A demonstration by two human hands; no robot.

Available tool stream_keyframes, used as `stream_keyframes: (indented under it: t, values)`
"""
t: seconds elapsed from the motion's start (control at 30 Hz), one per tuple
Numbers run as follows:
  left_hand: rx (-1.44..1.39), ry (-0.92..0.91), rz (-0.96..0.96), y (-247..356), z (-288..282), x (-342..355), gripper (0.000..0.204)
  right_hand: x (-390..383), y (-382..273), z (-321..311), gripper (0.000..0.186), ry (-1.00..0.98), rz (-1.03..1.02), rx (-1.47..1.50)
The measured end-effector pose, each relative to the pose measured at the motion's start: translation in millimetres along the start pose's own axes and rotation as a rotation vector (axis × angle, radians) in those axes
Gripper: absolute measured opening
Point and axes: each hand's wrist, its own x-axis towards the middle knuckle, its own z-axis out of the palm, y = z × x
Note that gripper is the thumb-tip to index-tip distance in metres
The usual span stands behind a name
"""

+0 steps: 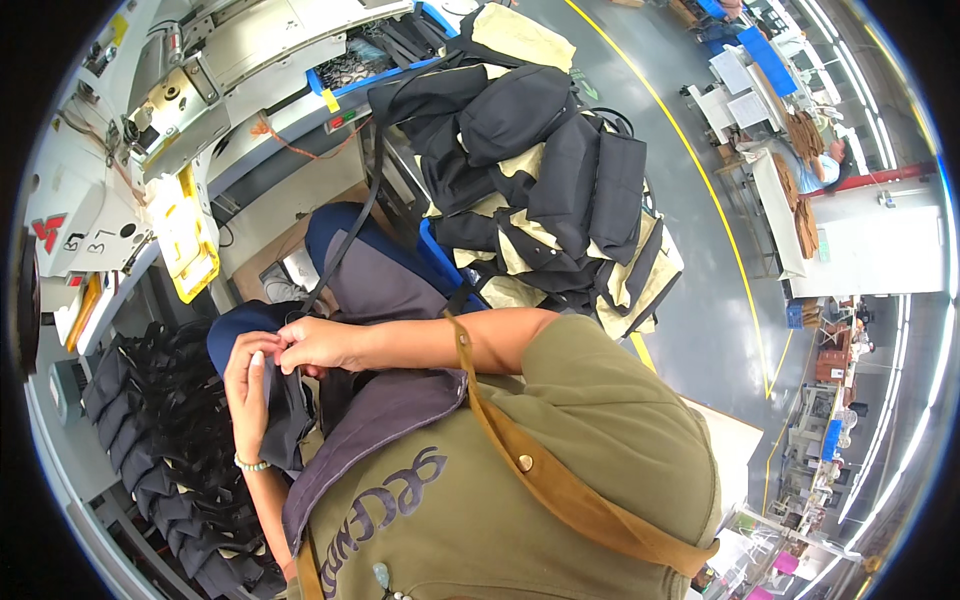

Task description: The person assembles black leather pouches by feeding fabric parts through an industrial sewing machine.

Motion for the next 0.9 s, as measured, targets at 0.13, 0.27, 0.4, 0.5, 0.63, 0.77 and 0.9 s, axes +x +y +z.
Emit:
stream_keyframes:
  t: [0.13,0.27,0.4,0.5,0.63,0.77,0.9]
  values:
    - [0.017,0.052,0.074,-26,12,-14,0.019,-1,6,-2,0.021,-0.082,0.068,0.09]
    - [-0.084,0.228,0.18,-31,29,-18,0.036,-7,-4,4,0.052,-0.259,-0.07,0.442]
    - [-0.3,0.558,0.189,-36,44,-22,0.046,9,5,9,0.082,-0.459,-0.333,0.063]
    - [-0.325,0.683,0.185,-52,35,-32,0.046,7,7,10,0.071,-0.383,-0.373,-0.18]
    - [-0.332,0.715,0.275,-66,8,-41,0.057,26,-31,-25,0.028,0.017,-0.811,-0.961]
    - [-0.856,0.646,0.273,-37,-33,-44,0.063,56,-62,-95,0.029,0.533,-0.946,-1.331]
    - [-1.208,0.332,0.166,-25,-76,-55,0.062,82,-13,-116,0.033,0.002,-0.505,-1.507]
